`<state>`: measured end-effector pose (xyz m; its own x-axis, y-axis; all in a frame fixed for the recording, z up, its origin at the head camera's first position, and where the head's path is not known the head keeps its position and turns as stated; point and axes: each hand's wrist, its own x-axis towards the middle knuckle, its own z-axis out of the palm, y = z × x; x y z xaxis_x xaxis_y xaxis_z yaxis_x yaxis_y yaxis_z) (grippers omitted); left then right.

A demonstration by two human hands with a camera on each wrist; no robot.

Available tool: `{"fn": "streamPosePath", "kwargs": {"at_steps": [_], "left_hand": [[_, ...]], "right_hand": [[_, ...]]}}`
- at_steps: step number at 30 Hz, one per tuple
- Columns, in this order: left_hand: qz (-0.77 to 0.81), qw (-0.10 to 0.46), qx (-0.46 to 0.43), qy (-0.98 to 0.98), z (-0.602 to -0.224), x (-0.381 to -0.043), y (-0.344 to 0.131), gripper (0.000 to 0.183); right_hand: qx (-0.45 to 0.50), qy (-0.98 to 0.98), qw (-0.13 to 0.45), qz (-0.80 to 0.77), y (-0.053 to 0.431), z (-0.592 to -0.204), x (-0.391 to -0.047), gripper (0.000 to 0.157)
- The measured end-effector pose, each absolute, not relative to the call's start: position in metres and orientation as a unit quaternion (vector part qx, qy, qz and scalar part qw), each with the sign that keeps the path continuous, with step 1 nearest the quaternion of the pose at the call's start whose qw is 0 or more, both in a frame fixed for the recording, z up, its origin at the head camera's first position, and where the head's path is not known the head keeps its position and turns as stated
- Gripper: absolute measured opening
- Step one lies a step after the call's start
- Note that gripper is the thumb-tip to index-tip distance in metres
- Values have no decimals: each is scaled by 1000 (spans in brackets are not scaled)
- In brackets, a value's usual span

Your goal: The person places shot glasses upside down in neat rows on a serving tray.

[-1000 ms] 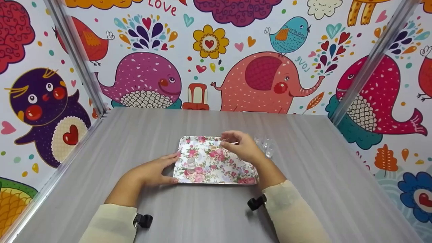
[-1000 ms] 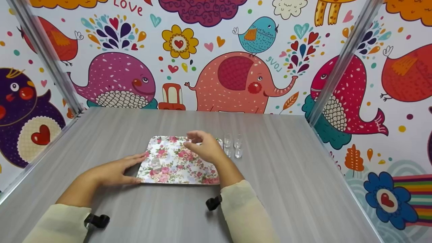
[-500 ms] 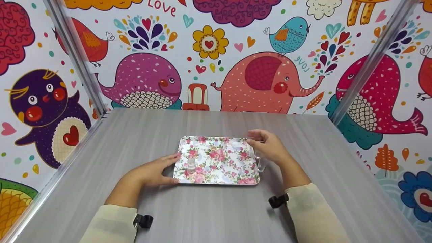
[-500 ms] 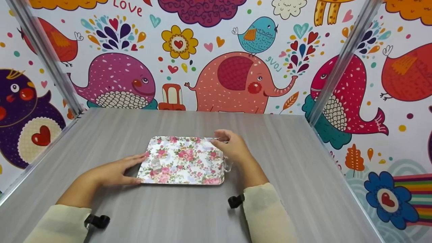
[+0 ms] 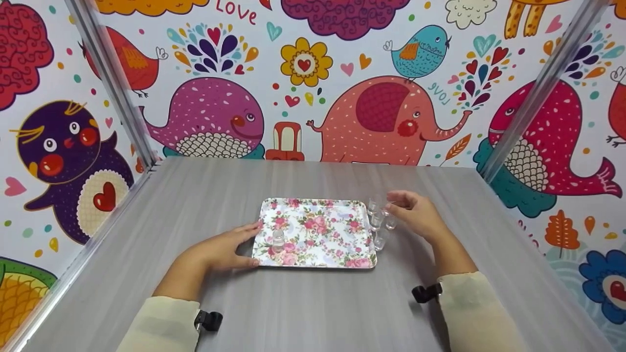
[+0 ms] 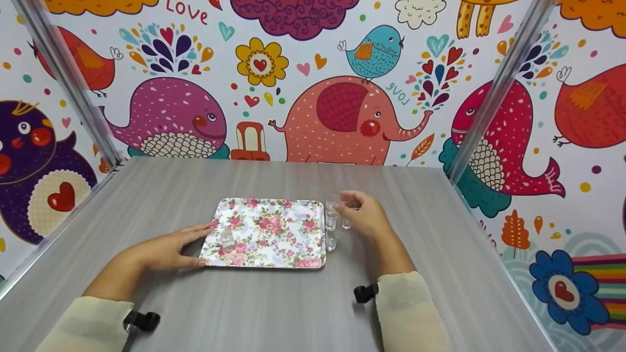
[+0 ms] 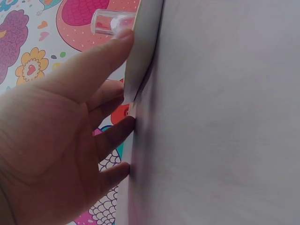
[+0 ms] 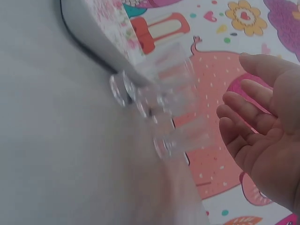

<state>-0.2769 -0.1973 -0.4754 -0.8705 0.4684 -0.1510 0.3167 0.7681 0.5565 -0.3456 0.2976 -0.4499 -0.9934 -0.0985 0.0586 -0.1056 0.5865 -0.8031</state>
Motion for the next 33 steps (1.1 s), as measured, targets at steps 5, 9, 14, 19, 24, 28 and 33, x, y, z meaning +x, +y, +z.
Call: {"fn": "streamPosePath", "kwargs": {"at_steps": [5, 9, 14, 19, 24, 28, 33], "left_hand": [[267, 141, 210, 930, -476, -277, -197, 93], [266, 141, 210, 930, -475, -276, -198, 92], [265, 141, 209, 931, -473, -275, -197, 93], [263, 145, 202, 932, -472, -275, -196, 93], [263, 147, 198, 933, -472, -274, -196, 93], [263, 148, 199, 932, -473, -275, -196, 93], [266, 147, 206, 930, -475, -276, -197, 93]], "right_hand": [[34, -893, -11, 449, 308, -450, -345, 49], [39, -889, -6, 456, 313, -452, -346, 50], [57, -884, 5, 465, 317, -457, -347, 53], [33, -889, -8, 456, 320, -464, -349, 54], [24, -899, -29, 437, 322, -473, -353, 56], [31, -904, -43, 423, 321, -480, -357, 58], [36, -913, -52, 404, 318, -487, -358, 54]]}}
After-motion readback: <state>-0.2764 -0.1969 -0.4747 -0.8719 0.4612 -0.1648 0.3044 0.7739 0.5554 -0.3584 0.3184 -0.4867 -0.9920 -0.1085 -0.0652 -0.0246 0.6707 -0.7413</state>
